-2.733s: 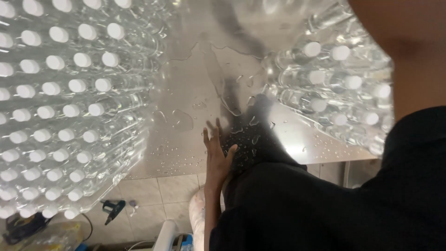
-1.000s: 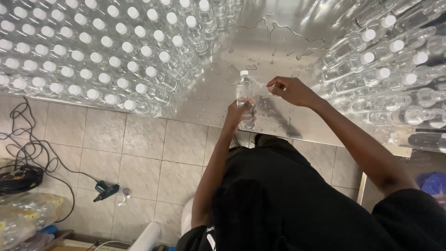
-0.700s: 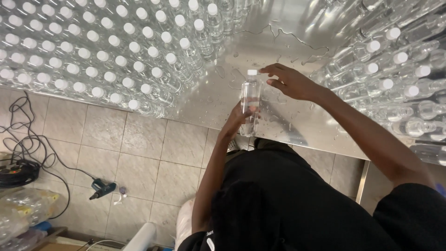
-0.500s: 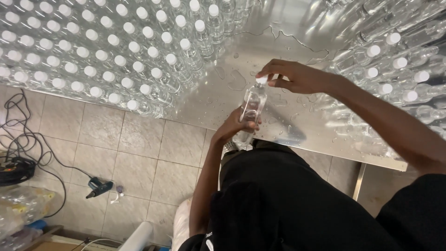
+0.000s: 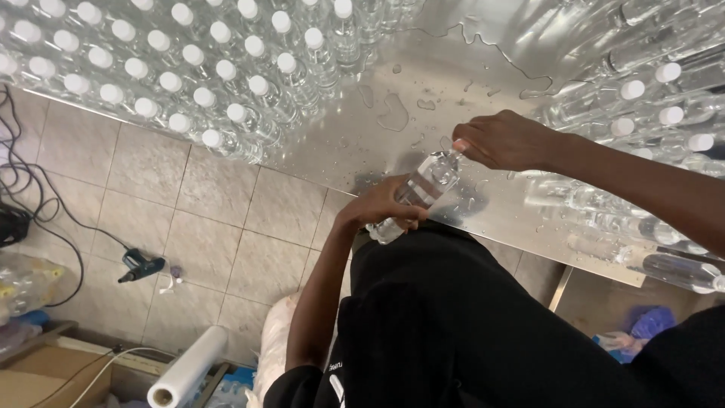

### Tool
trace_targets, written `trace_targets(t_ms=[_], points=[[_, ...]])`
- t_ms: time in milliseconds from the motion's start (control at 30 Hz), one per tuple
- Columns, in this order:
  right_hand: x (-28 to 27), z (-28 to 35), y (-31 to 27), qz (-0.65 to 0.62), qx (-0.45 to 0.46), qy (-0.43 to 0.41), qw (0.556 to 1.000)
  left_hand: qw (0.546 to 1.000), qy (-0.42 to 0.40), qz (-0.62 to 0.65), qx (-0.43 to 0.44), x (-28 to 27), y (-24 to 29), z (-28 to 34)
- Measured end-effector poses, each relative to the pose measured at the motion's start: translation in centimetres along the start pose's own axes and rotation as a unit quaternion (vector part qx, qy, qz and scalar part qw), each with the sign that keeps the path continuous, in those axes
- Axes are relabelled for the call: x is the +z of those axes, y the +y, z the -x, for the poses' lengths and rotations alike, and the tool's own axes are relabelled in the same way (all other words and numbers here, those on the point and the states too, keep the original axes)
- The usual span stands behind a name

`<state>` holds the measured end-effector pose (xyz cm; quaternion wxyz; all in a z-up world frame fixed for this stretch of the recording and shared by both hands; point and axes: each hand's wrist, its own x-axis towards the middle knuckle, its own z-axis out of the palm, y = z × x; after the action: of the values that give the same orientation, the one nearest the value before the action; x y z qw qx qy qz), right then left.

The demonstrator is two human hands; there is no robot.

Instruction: Arranging water bottles on a production table and placing plastic caps on them.

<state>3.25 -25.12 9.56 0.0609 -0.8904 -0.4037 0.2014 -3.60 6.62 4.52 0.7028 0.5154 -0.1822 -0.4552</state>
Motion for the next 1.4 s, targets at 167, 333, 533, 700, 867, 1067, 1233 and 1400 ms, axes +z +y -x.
trace_targets(t_ms=[167, 333, 533, 700, 867, 1067, 1233, 1400], points=[[5.0, -0.5, 2.5, -0.258, 0.222, -0.119, 0.933, 0.907, 0.162, -0.380, -0.082, 2.0, -2.2, -2.6], [0.5, -0.1, 3.3, -0.468, 0.255, -0.220, 0.817, 0.865, 0.190, -0.459, -0.072, 2.6, -1.3, -2.7], [-5.9, 0.4, -3.7, -0.151, 0.128, -0.085, 0.977, 0.971, 0.164, -0.160, -0.067, 1.6, 3.0, 1.7], [-2.1, -0.7, -2.5, 0.112, -0.281, 0.163, 0.939, 0.991, -0.128, 0.016, -0.028, -0.6, 2.8, 3.6], [-0.2, -3.8, -4.9, -0.083, -0.174, 0.163, 0.968, 0.993, -0.094, 0.036, -0.058, -1.0, 1.6, 4.7], [7.2, -8.8, -1.8, -0.437, 0.329, -0.198, 0.814, 0.751, 0.281, -0.577, -0.154, 2.0, -3.4, 1.7], [5.4, -12.2, -2.4, -0.505, 0.281, -0.294, 0.761, 0.434, 0.348, -0.828, -0.073, -0.9, -9.2, 1.8], [-3.8, -16.9, -12.2, -0.344, 0.170, -0.051, 0.922, 0.689, 0.545, -0.477, 0.037, -6.1, -12.6, 4.0]])
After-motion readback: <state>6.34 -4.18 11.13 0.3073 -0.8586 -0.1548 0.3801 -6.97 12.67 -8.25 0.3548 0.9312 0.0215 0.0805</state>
